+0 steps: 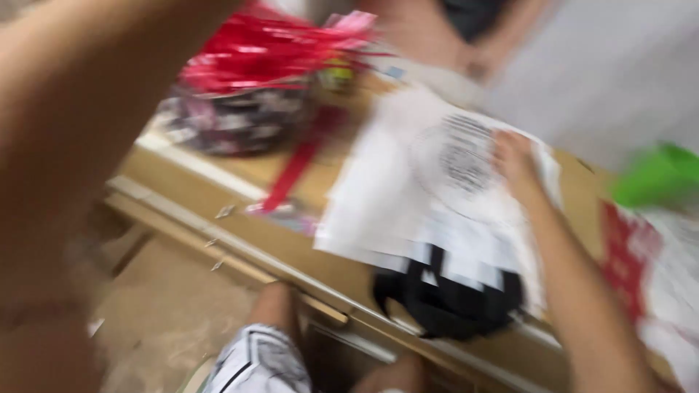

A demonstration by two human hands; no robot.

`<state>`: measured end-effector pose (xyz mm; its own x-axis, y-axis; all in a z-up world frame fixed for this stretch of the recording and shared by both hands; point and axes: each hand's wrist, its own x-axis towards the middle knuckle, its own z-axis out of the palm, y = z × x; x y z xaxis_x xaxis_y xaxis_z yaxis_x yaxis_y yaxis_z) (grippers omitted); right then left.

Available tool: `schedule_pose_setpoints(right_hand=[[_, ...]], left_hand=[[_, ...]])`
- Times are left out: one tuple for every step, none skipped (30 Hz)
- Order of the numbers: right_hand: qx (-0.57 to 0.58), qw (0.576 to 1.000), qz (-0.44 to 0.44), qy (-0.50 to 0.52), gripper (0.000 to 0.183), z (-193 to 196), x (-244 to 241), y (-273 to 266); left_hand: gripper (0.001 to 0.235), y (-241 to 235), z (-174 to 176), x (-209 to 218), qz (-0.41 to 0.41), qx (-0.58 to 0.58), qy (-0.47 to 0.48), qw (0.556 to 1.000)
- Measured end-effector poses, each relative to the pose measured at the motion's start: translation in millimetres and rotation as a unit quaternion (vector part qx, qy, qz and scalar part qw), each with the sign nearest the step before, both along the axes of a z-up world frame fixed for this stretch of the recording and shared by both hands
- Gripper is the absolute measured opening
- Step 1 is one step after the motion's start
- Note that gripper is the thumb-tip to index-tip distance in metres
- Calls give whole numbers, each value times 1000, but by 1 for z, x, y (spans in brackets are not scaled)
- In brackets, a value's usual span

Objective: The person ties red ribbons onto white tote bags with a printed logo. They repeatedly pick up ribbons, fold them, and tie them into bows on the bags, then place the finished bags aside.

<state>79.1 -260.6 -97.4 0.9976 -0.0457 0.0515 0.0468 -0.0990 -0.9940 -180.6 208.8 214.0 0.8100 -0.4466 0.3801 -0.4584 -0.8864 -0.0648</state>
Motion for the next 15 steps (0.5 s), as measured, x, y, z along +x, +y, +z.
schedule_pose_setpoints(right_hand=[[4,999,-42,5,33,-28,6,-19],[-6,1000,-13,-22,35,-50,20,-26],[-16,998,21,-53,38,-58,53,-8],[-13,998,-16,-53,38,-40,10,-23],[-94,987,39,-127,22,-16,-14,-10],[-178,960,94,-193,16,17,-34,20],[-175,962,83,-193,16,24,-41,27],[-234,955,78,-162,20,32,-47,38],[-294,944,76,-130,25,39,-50,47],[-292,945,68,-130,25,43,-51,48],[-380,919,68,-78,33,46,-53,46],[-463,883,68,-24,41,49,-54,45],[-464,884,64,-19,41,53,-62,42],[-430,894,93,-79,43,58,-69,39],[-395,900,125,-139,45,63,-76,38]], left_hand=[[21,-46,-5,28,-39,12,7,999],[21,-93,-7,50,-78,24,13,997],[21,-135,-4,67,-111,38,13,993],[21,-175,-9,86,-144,53,12,988],[21,-215,-14,100,-166,67,12,984],[21,-255,-17,108,-188,81,11,979],[21,-300,-33,113,-197,86,10,976],[21,-342,-48,115,-217,100,5,971],[21,-384,-66,118,-233,112,-2,966],[21,-421,-91,130,-239,115,-4,964],[28,-460,-117,141,-230,94,52,967],[37,-499,-143,151,-220,74,107,967],[37,-514,-152,146,-226,73,110,965],[45,-528,-162,141,-204,78,150,964],[53,-541,-171,137,-178,82,191,962]])
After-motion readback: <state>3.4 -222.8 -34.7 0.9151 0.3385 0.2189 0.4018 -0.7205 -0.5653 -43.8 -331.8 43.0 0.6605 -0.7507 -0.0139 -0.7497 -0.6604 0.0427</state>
